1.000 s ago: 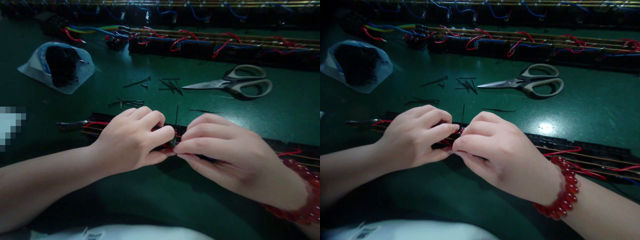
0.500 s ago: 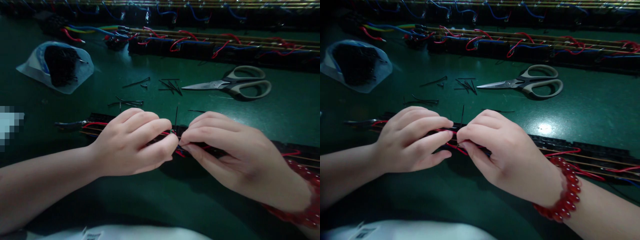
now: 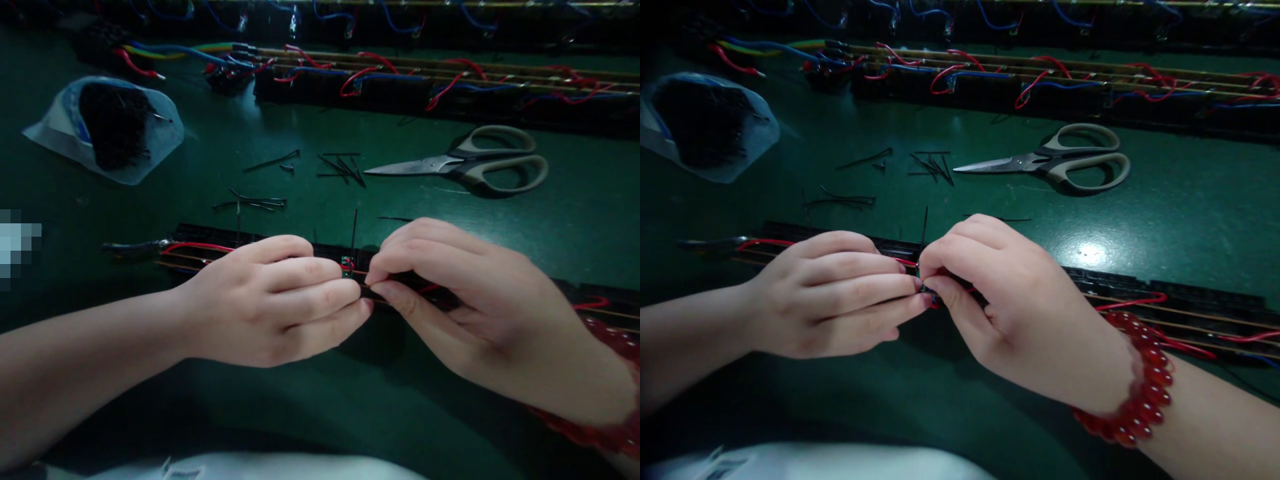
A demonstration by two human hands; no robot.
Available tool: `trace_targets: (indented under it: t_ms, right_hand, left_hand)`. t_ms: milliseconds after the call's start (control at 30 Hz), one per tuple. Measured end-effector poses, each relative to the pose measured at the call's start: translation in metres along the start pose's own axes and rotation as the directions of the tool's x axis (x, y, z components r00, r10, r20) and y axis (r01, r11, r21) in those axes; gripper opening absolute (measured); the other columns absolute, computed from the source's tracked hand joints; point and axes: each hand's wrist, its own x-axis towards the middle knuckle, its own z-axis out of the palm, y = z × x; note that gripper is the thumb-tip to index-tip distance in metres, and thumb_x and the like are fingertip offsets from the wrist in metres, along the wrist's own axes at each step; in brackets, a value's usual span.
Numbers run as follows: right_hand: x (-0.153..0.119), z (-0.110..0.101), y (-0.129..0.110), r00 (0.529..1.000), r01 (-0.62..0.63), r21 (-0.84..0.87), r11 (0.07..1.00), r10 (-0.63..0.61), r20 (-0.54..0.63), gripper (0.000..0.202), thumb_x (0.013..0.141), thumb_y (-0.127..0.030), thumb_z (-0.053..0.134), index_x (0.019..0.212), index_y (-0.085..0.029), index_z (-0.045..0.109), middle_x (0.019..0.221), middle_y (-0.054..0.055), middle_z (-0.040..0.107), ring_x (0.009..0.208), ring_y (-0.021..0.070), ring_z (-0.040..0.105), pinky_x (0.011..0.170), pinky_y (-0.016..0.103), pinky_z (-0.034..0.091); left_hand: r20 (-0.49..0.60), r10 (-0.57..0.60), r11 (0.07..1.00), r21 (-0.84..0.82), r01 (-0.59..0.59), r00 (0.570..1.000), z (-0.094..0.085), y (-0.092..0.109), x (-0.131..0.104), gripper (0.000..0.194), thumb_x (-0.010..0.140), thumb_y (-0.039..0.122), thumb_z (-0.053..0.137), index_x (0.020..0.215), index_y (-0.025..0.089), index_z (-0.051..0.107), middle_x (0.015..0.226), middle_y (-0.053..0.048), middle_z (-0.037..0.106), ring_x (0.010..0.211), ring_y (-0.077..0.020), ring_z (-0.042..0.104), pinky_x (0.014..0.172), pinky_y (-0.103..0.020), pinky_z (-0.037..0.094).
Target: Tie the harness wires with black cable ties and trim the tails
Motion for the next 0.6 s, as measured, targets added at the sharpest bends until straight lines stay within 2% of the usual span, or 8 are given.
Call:
trace_targets:
  t_ms: [233,433,600]
  right_hand:
    - [0.0010,-0.0005,0.0017,1.000,0.006,0.004,1.000,-0.006,-0.001,0.011,0.093,-0.012,0.059,0.092,-0.020,0.066,0.086,0.002,0.072,0.079,0.0136,0.065,0.067,0.024,0.053]
    - [0.0011,0.0016,0.0042,1.000,0.009,0.026,1.000,-0.008,-0.013,0.011,0.091,-0.015,0.061,0.092,-0.023,0.068,0.084,-0.001,0.074,0.078,0.0144,0.067,0.067,0.024,0.053]
    - [0.0000,0.0007,0.0038,1.000,-0.014,0.020,1.000,0.014,-0.009,0.009,0.089,-0.016,0.062,0.095,-0.021,0.067,0.087,0.000,0.074,0.078,0.0133,0.067,0.069,0.023,0.053]
  left_hand:
    - [-0.026,-0.025,0.997,-0.071,0.023,0.999,0.0012,-0.0009,-0.0022,0.030,0.095,0.021,0.061,0.124,0.023,0.064,0.115,0.001,0.074,0.110,-0.0146,0.066,0.097,-0.033,0.054]
    - [-0.016,-0.032,0.996,-0.084,0.030,0.999,0.0000,-0.0023,-0.0021,0.026,0.093,0.020,0.061,0.119,0.025,0.066,0.115,0.000,0.074,0.109,-0.0150,0.067,0.096,-0.033,0.055]
    - [-0.024,-0.035,0.994,-0.103,0.033,0.999,0.0006,-0.0025,-0.0019,0.026,0.094,0.019,0.060,0.119,0.022,0.066,0.115,-0.001,0.074,0.109,-0.0160,0.067,0.095,-0.034,0.054]
